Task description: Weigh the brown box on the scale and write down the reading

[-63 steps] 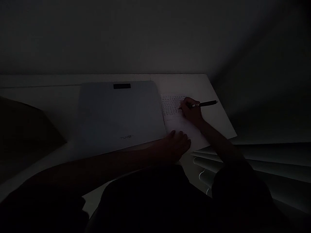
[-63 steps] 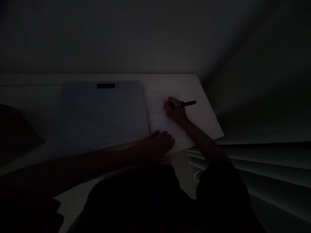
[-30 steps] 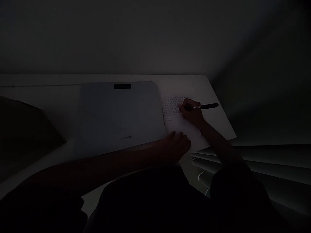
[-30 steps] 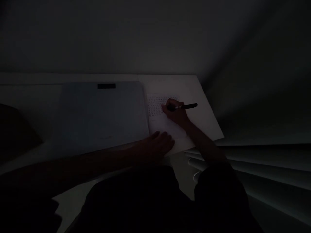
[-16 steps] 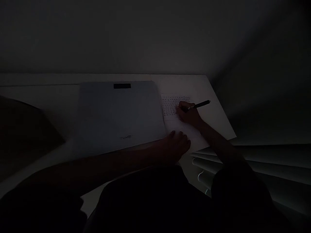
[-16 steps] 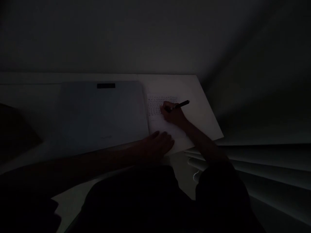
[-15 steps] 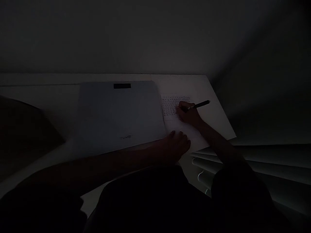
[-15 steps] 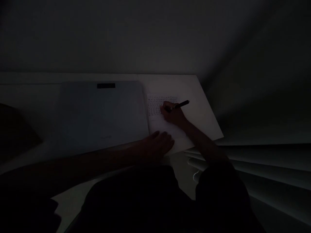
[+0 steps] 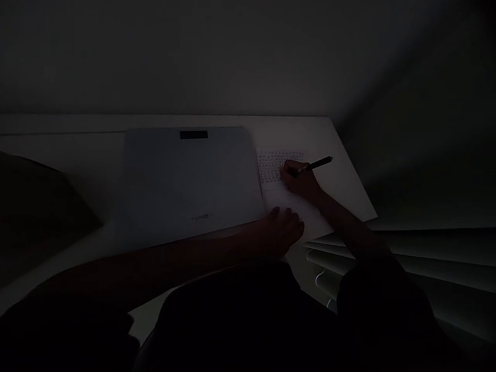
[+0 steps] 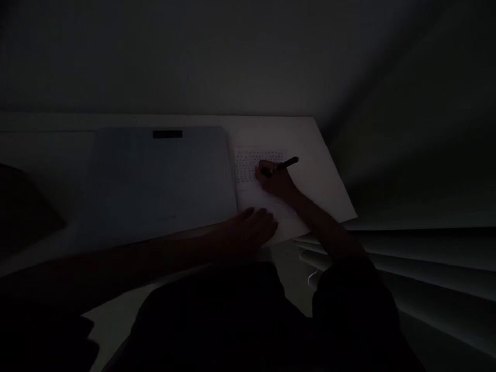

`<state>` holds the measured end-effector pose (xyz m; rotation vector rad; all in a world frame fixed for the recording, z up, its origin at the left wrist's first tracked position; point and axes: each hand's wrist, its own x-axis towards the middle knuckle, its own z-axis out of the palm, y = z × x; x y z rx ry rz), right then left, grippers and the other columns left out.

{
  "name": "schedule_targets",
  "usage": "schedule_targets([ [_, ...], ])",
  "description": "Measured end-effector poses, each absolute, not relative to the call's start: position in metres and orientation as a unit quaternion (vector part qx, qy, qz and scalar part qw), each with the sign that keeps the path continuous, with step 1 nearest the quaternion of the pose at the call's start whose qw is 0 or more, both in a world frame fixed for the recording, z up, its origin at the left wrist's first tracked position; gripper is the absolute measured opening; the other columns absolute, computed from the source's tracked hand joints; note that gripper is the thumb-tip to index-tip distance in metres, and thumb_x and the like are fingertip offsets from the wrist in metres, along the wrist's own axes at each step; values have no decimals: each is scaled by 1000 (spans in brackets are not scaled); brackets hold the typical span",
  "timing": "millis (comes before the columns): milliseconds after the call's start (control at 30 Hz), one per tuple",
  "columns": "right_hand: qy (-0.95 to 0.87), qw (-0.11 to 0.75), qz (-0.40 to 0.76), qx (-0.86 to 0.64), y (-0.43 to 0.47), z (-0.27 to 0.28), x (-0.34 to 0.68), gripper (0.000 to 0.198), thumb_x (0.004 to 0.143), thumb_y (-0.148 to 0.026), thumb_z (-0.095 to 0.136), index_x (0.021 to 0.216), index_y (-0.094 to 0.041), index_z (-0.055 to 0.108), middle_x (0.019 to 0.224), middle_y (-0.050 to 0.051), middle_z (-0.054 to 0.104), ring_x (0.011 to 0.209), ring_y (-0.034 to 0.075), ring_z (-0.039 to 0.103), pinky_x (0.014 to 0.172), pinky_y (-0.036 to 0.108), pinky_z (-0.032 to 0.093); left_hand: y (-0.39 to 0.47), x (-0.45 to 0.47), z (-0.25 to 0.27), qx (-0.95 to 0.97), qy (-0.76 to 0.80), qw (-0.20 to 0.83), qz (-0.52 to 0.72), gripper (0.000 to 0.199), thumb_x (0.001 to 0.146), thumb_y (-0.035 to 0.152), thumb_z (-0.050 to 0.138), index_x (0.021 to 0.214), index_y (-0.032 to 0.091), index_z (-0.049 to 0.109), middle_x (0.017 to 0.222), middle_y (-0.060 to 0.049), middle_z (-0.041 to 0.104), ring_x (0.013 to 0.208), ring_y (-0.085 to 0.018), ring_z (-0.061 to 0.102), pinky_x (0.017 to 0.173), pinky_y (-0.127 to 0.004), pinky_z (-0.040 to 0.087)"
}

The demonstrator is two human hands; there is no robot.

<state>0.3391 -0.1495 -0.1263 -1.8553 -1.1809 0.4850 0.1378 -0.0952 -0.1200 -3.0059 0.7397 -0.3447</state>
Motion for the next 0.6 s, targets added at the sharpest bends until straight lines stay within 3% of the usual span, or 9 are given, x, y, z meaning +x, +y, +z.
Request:
schedule_targets([
  [267, -504, 411, 167, -741, -148, -125, 341, 40, 94, -42, 49, 66, -18, 36, 60, 0, 41, 59, 11, 40, 56, 26, 31, -95, 138, -117, -966, 237, 1, -97, 42, 104, 22, 37, 139, 5, 52, 131, -19, 61, 116, -34, 56, 93, -47, 45],
  [600, -474, 453, 197, -729, -149, -128, 340, 41, 94, -44, 52, 66, -18, 37, 59, 0, 42, 56, 10, 40, 52, 24, 31, -94, 137, -118, -965, 240, 9, -102, 44, 104, 23, 35, 142, 5, 50, 134, -20, 60, 118, -34, 56, 95, -48, 44],
])
